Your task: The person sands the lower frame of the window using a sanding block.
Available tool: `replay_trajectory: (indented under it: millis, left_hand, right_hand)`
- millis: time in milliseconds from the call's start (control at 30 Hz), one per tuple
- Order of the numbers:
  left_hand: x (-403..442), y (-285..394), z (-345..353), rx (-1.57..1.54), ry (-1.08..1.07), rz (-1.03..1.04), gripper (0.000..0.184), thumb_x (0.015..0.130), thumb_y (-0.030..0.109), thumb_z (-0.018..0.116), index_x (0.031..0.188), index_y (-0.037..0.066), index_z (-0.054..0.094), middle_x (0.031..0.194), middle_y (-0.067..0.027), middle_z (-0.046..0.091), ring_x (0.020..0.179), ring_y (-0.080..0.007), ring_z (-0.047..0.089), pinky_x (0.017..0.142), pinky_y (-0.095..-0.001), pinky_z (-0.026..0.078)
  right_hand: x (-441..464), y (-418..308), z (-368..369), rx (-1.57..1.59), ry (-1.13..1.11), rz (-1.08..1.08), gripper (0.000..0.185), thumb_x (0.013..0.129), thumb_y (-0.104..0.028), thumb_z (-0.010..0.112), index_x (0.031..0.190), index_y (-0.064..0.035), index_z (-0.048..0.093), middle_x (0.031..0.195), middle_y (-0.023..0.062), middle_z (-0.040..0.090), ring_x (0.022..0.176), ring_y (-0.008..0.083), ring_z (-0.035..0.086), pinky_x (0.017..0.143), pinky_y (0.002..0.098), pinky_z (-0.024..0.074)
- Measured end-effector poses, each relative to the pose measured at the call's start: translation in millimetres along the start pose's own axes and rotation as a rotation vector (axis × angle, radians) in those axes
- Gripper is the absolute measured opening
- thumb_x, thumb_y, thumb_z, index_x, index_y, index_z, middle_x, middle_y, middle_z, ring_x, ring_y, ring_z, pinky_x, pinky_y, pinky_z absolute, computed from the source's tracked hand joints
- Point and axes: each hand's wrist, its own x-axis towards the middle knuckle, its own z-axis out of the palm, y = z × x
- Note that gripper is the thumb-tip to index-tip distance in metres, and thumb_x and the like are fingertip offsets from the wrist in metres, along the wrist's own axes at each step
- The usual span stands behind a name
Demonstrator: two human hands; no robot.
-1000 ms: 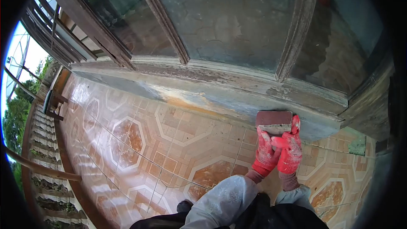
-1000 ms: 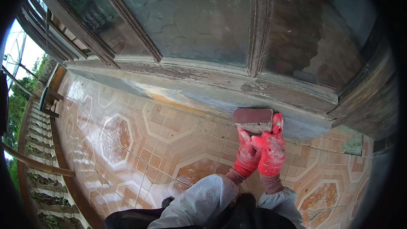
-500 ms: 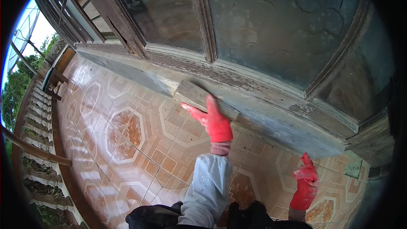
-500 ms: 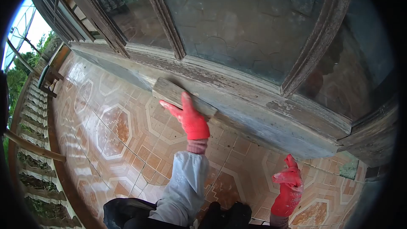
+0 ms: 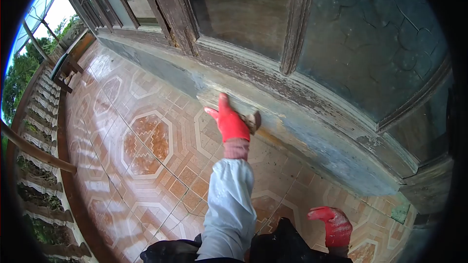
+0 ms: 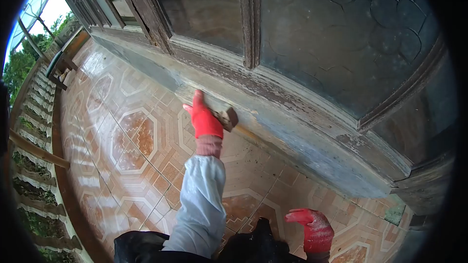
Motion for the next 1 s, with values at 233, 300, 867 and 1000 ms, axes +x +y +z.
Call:
replay_trajectory:
  millis: [233, 300, 867, 1000]
  left_hand:
    - [-64, -55, 12, 0.438, 0.137, 0.322, 0.091, 0.09, 0.038, 0.06, 0.15, -0.001, 0.004, 0.145, -0.0213, 0.031, 0.133, -0.0293, 0.034, 0.111, -0.0353, 0.026]
    - [-62, -45, 10, 0.469, 0.114, 0.305, 0.091, 0.091, 0.038, 0.06, 0.15, 0.0, 0.002, 0.15, -0.0202, 0.022, 0.136, -0.0279, 0.026, 0.113, -0.0348, 0.02]
    - [-48, -13, 17, 0.401, 0.039, 0.256, 0.097, 0.088, 0.04, 0.062, 0.15, 0.0, -0.002, 0.144, -0.0217, 0.031, 0.127, -0.0286, 0.039, 0.105, -0.0388, 0.033]
    - [57, 51, 6, 0.056, 0.047, 0.093, 0.091, 0.087, 0.039, 0.062, 0.151, 0.028, -0.002, 0.114, -0.0222, 0.052, 0.074, -0.0291, 0.059, 0.053, -0.0446, 0.053]
  right_hand:
    - [48, 110, 20, -0.225, -0.406, 1.158, 0.027, 0.088, -0.005, 0.051, 0.105, -0.0112, 0.071, 0.103, 0.0044, 0.068, 0.099, 0.0176, 0.061, 0.084, 0.0321, 0.047]
    - [43, 153, 23, -0.095, -0.477, 0.735, 0.041, 0.082, -0.006, 0.06, 0.123, -0.0119, 0.06, 0.11, 0.0091, 0.066, 0.094, 0.0186, 0.064, 0.091, 0.0384, 0.0437]
    - [30, 132, 7, 0.386, -0.187, 1.03, 0.084, 0.074, -0.02, 0.073, 0.144, -0.0052, 0.03, 0.103, 0.0082, 0.068, 0.103, 0.0147, 0.06, 0.096, 0.0311, 0.0391]
    - [25, 141, -24, 0.239, -0.233, 1.097, 0.077, 0.07, -0.012, 0.075, 0.139, -0.0041, 0.04, 0.104, 0.0089, 0.067, 0.106, 0.017, 0.059, 0.095, 0.033, 0.0418]
